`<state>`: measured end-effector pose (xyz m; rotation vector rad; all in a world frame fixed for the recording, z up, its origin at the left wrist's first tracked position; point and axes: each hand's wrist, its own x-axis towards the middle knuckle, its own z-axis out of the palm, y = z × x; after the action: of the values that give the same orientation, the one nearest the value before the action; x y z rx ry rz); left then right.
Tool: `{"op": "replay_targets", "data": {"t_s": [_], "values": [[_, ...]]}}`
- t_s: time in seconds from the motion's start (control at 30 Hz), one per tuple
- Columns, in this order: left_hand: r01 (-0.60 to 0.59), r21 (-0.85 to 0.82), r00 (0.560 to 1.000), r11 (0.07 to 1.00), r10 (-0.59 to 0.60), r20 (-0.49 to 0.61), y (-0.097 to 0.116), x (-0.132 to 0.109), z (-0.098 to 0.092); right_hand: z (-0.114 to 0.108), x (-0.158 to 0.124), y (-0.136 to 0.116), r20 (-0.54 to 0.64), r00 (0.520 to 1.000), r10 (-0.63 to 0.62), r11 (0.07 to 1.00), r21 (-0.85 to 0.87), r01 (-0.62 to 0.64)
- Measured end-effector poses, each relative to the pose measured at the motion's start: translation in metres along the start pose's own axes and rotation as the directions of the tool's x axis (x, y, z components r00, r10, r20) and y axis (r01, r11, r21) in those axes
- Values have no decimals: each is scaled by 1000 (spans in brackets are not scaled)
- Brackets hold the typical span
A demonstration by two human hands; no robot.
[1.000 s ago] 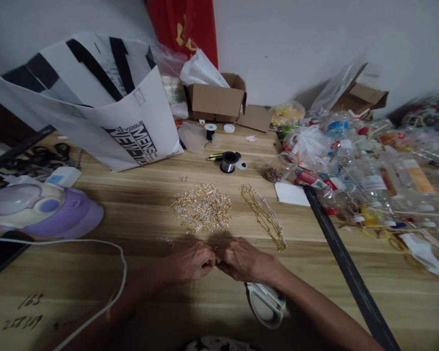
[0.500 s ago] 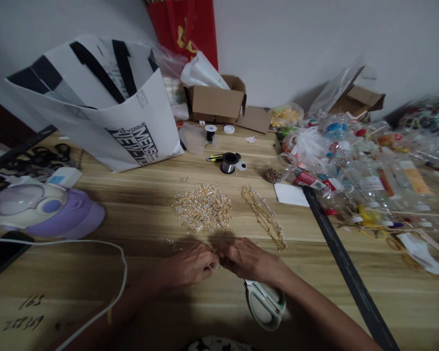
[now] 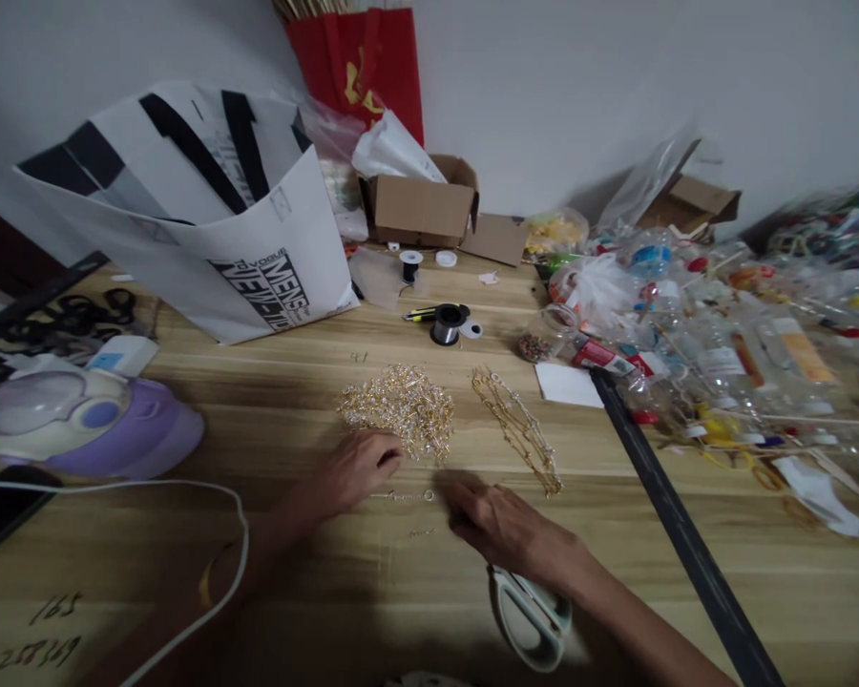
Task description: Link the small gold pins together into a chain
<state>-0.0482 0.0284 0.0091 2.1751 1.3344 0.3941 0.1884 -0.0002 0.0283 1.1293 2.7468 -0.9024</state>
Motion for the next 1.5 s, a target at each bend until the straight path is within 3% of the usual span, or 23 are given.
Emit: {"op": "replay_targets", "data": {"t_s": [0.13,0.3,0.53,0.67,0.77,0.93,1.07,1.2,1.37,1.5], "values": [[49,48,992,998,-43,-117,-8,10,-5,0,-7,4,7,1000,-3,1000,12,3],[16,169,976,986,21,-216,-9,22,-2,-5,-7,10,9,1000,-11,999,-47,12],[-49,157,983,986,76,-168,-22,32,14,-17,18,20,-79,996,-29,991,-132,19],[-19,155,983,988,47,-176,-30,37,9,-23,40,29,-162,987,-23,998,-59,13],[42,79,975,996,-24,-220,-32,41,3,-25,55,37,-231,973,-18,1000,12,21],[108,-228,929,968,-180,-322,-44,44,3,-20,73,47,-353,935,-19,999,34,34],[84,-433,914,898,-243,-325,-51,45,5,-12,82,50,-451,891,-50,999,-6,53],[90,-531,904,842,-294,-312,-48,45,0,-5,85,50,-524,837,-159,987,-77,139],[91,-594,901,799,-321,-294,-48,44,-1,0,87,47,-533,787,-311,947,-103,304],[82,-619,906,781,-317,-281,-50,44,1,2,89,43,-488,807,-334,942,-162,293]]}}
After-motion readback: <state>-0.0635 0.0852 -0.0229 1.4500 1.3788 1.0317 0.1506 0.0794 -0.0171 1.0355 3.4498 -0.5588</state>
